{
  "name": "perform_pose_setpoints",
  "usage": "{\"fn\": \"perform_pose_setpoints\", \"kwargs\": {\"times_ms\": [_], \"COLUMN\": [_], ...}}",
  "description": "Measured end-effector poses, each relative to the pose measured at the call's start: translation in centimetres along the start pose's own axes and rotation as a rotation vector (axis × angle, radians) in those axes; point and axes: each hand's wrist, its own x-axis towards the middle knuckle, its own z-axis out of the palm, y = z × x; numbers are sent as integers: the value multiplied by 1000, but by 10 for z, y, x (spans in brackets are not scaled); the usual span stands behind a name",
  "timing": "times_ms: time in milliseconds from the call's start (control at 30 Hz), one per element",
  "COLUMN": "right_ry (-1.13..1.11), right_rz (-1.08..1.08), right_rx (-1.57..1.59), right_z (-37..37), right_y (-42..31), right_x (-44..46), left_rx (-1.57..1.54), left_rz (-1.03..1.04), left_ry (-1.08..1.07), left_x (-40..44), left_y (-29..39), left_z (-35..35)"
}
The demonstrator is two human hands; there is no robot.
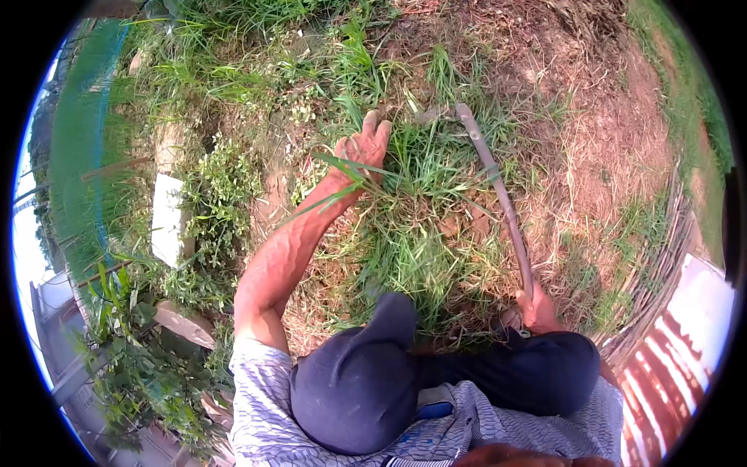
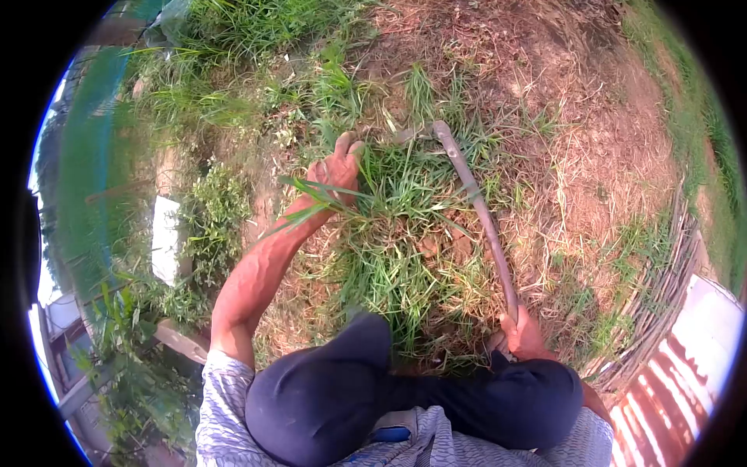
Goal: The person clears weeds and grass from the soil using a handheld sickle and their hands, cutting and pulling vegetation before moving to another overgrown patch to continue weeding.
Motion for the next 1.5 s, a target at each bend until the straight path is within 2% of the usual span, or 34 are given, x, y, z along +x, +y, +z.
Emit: {"fn": "perform_pose_setpoints", "kwargs": {"times_ms": [33, 67, 100, 167, 233, 300, 333, 400, 433, 467, 500, 600, 633, 700, 733, 767, 800, 867, 933, 1000, 1067, 1100, 1167, 1267, 1300, 1400, 1467, 1500], "right_ry": [24, 52, 44, 87, -5, 111, 104, 67, 43, -5, -48, -80, -122, -92, -94, -73, -49, -18, -5, -6, -121, -247, -254, -207, -202, -175, -74, -30], "right_rz": [0, -20, -28, 28, 243, 156, 100, 29, 11, -22, -17, 29, 3, 135, 142, 140, 136, 175, 199, 196, -44, -49, 116, 81, 82, 124, 29, -2], "right_rx": [-112, -236, -248, -47, 385, 377, 378, 424, 466, 443, 235, -230, -68, -80, -74, 62, 199, 192, 256, 328, -35, 0, -328, -335, -363, -289, -191, -151], "right_z": [2, -6, -18, -24, -44, -47, -49, -40, -30, -22, -14, -19, -28, -40, -41, -46, -51, -48, -32, -18, -3, -6, -18, -55, -66, -92, -91, -88], "right_y": [40, 82, 93, 102, -1, -63, -87, -128, -140, -144, -115, -42, 2, 47, 46, 36, 23, -28, -88, -120, -116, -115, -86, -6, -1, -10, -5, -25], "right_x": [-22, -25, -23, -39, -6, 50, 79, 129, 141, 140, 139, 70, 43, -2, -3, -5, -5, 34, 78, 104, 123, 109, 72, 16, 4, -11, 11, 35], "left_rx": [-54, -42, -15, -26, -32, -72, -64, -77, -77, -247, -411, -204, -199, -279, -359, -410, -438, -392, -265, -164, -103, -103, -44, -42, -43, -78, -21, -32], "left_rz": [-20, -27, 14, 156, 320, 151, 147, 280, 281, 237, 189, 305, 245, 11, 14, 2, 98, 127, 133, 94, 120, 112, -16, -51, -86, -80, -64, -121], "left_ry": [-63, -74, -58, 31, 205, -153, -153, 353, 350, 318, 293, 195, 86, -717, -804, -924, -902, -888, -766, -427, -100, -97, -50, -39, -96, -80, -110, -231], "left_x": [4, 9, 13, 10, 7, -17, -9, -2, -5, -11, -14, -38, -61, -72, -87, -84, -92, -80, -71, -73, -74, -77, -84, -101, -98, -91, -88, -86], "left_y": [4, -4, -26, -83, -123, -93, -85, -78, -77, -78, -82, -62, -55, -3, 4, 23, 24, 38, 32, 17, -4, -8, -16, -19, -18, -13, -13, -10], "left_z": [-17, -2, 38, 127, 187, 134, 117, 102, 103, 106, 109, 31, 27, -46, -28, -46, -31, -37, -35, -31, -23, -23, -22, -12, -11, 2, 14, 15]}}
